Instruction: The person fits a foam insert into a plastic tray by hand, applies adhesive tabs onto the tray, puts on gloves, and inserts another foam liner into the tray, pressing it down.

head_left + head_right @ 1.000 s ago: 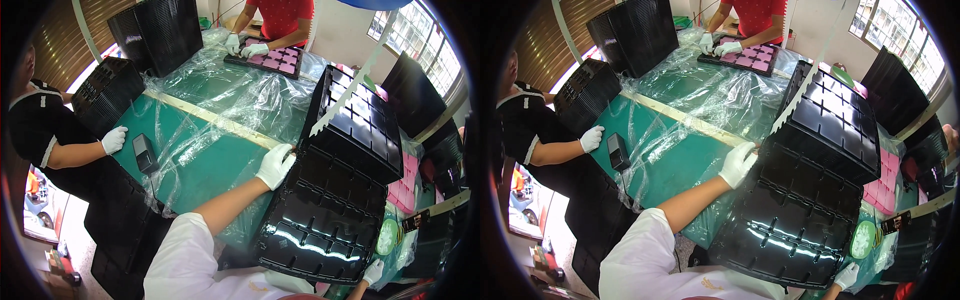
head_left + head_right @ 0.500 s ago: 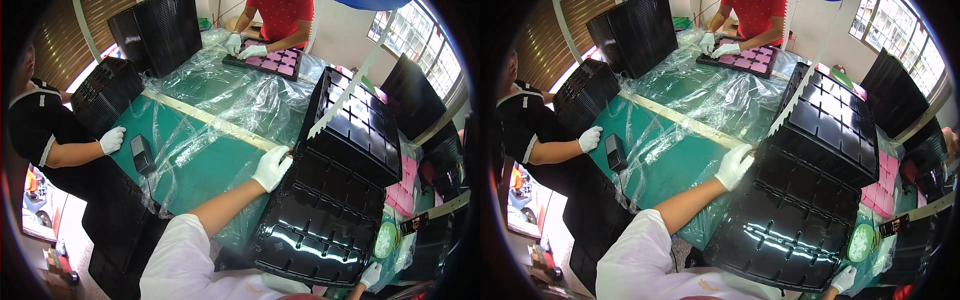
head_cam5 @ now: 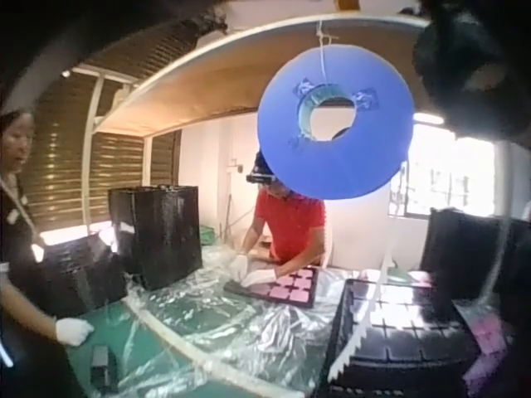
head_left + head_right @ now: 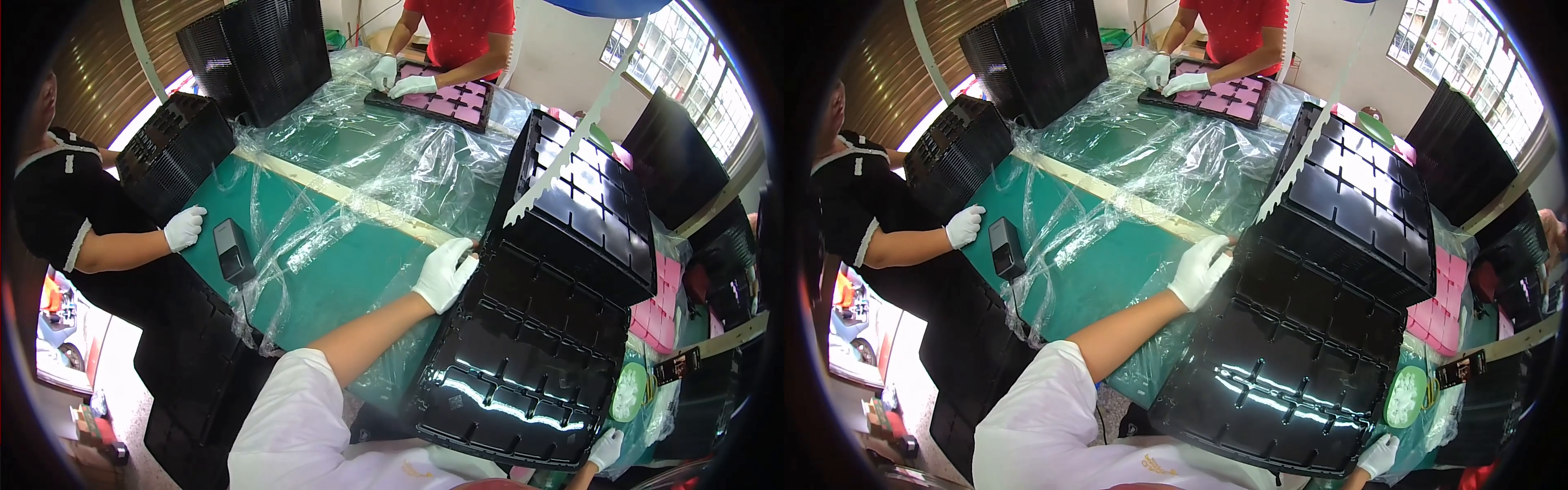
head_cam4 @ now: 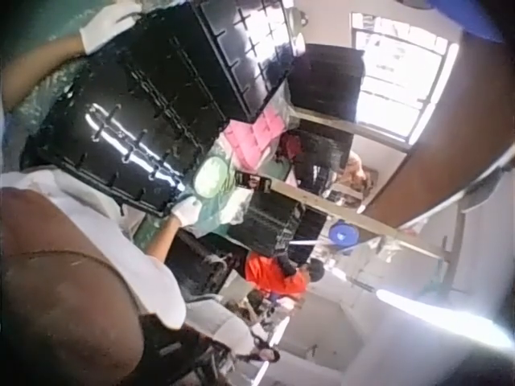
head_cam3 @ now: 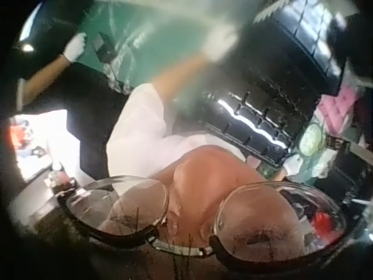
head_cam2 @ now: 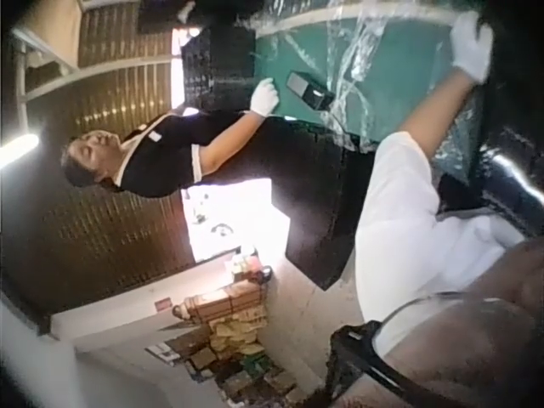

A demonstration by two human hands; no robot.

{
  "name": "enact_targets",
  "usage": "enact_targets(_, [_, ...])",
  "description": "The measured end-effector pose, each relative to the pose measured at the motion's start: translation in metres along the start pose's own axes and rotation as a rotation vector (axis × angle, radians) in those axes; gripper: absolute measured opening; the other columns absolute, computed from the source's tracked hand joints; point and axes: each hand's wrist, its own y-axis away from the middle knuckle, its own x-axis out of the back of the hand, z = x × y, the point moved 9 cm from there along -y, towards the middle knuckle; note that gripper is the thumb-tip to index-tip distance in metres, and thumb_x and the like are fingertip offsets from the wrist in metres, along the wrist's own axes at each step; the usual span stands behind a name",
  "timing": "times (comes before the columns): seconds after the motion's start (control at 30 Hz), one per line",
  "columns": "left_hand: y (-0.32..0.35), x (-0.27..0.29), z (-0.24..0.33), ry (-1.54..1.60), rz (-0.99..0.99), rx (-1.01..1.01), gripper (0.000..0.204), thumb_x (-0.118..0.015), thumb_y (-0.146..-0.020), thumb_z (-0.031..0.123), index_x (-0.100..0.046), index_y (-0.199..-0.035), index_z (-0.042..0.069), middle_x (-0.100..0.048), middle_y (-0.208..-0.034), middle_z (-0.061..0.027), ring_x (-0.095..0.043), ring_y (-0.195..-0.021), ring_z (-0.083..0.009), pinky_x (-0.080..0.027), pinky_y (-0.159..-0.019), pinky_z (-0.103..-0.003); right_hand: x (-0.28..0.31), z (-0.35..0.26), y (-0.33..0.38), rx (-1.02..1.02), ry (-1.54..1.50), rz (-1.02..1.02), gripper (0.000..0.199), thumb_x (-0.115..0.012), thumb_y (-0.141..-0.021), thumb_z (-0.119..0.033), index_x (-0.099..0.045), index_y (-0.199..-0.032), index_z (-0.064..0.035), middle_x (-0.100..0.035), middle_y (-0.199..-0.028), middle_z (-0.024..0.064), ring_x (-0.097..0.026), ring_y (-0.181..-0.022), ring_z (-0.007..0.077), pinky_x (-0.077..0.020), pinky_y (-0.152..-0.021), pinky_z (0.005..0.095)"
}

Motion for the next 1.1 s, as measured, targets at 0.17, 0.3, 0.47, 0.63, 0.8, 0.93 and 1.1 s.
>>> enact_targets(0.17, [0.000,-0.001,-0.001,0.022,-0.004,0.011,0.030,-0.056,-0.093,0.024,-0.061,-0.109,-0.002,-0.064,-0.105,-0.0207,-0.062,-0.098,-0.0370,-0.049,-0.087,-0.040,-0.002,0.002,0.000,0.009,-0.035,0.006,0.030,-0.052,-0.096,-0.034,-0.061,-0.096,-0.0060,-0.067,-0.085,0.0201,-0.063,-0.078,0.0411,-0.0482,-0.068,0.0454])
enact_targets(0.3, [0.000,-0.002,0.000,-0.001,-0.014,0.010,0.031,-0.056,-0.094,0.024,-0.061,-0.110,-0.002,-0.064,-0.105,-0.0208,-0.062,-0.099,-0.0371,-0.049,-0.088,-0.040,-0.004,0.004,-0.001,0.066,-0.045,0.027,0.029,-0.053,-0.096,-0.033,-0.060,-0.095,-0.0056,-0.066,-0.084,0.0205,-0.062,-0.077,0.0413,-0.0480,-0.068,0.0456])
enact_targets(0.47, [0.001,-0.002,-0.002,-0.004,-0.015,0.010,0.032,-0.056,-0.094,0.024,-0.061,-0.111,-0.002,-0.064,-0.107,-0.0212,-0.062,-0.100,-0.0369,-0.049,-0.089,-0.039,-0.003,0.003,-0.001,0.015,-0.035,0.018,0.029,-0.053,-0.096,-0.033,-0.060,-0.095,-0.0048,-0.066,-0.084,0.0203,-0.062,-0.077,0.0413,-0.0482,-0.068,0.0451])
enact_targets(0.63, [0.001,-0.001,-0.001,-0.001,-0.020,0.016,0.032,-0.056,-0.094,0.025,-0.061,-0.111,-0.002,-0.064,-0.107,-0.0215,-0.062,-0.101,-0.0369,-0.048,-0.090,-0.040,-0.004,0.004,-0.001,0.014,-0.056,0.016,0.030,-0.053,-0.096,-0.033,-0.060,-0.095,-0.0047,-0.066,-0.084,0.0205,-0.062,-0.077,0.0415,-0.0482,-0.068,0.0451])
enact_targets(0.8, [0.001,-0.002,-0.002,-0.009,-0.016,0.007,0.032,-0.055,-0.094,0.026,-0.061,-0.110,-0.002,-0.064,-0.107,-0.0213,-0.061,-0.102,-0.0371,-0.048,-0.090,-0.040,-0.004,0.005,-0.002,0.043,-0.063,0.048,0.029,-0.052,-0.096,-0.034,-0.061,-0.095,-0.0061,-0.067,-0.085,0.0205,-0.063,-0.077,0.0414,-0.0482,-0.068,0.0452])
enact_targets(0.93, [0.000,-0.001,-0.002,-0.010,-0.017,0.003,0.033,-0.055,-0.094,0.026,-0.060,-0.111,-0.002,-0.064,-0.107,-0.0212,-0.061,-0.102,-0.0374,-0.048,-0.090,-0.040,-0.003,0.005,-0.001,0.007,-0.006,0.023,0.029,-0.052,-0.096,-0.034,-0.061,-0.095,-0.0059,-0.067,-0.085,0.0196,-0.063,-0.078,0.0409,-0.0484,-0.068,0.0446])
enact_targets(1.1, [0.001,-0.001,-0.004,-0.008,-0.019,0.009,0.033,-0.055,-0.094,0.026,-0.061,-0.110,-0.003,-0.064,-0.107,-0.0212,-0.061,-0.102,-0.0374,-0.048,-0.090,-0.040,0.003,-0.004,0.003,0.025,-0.032,0.035,0.031,-0.050,-0.097,-0.032,-0.062,-0.095,-0.0030,-0.067,-0.084,0.0220,-0.063,-0.076,0.0413,-0.0482,-0.069,0.0459])
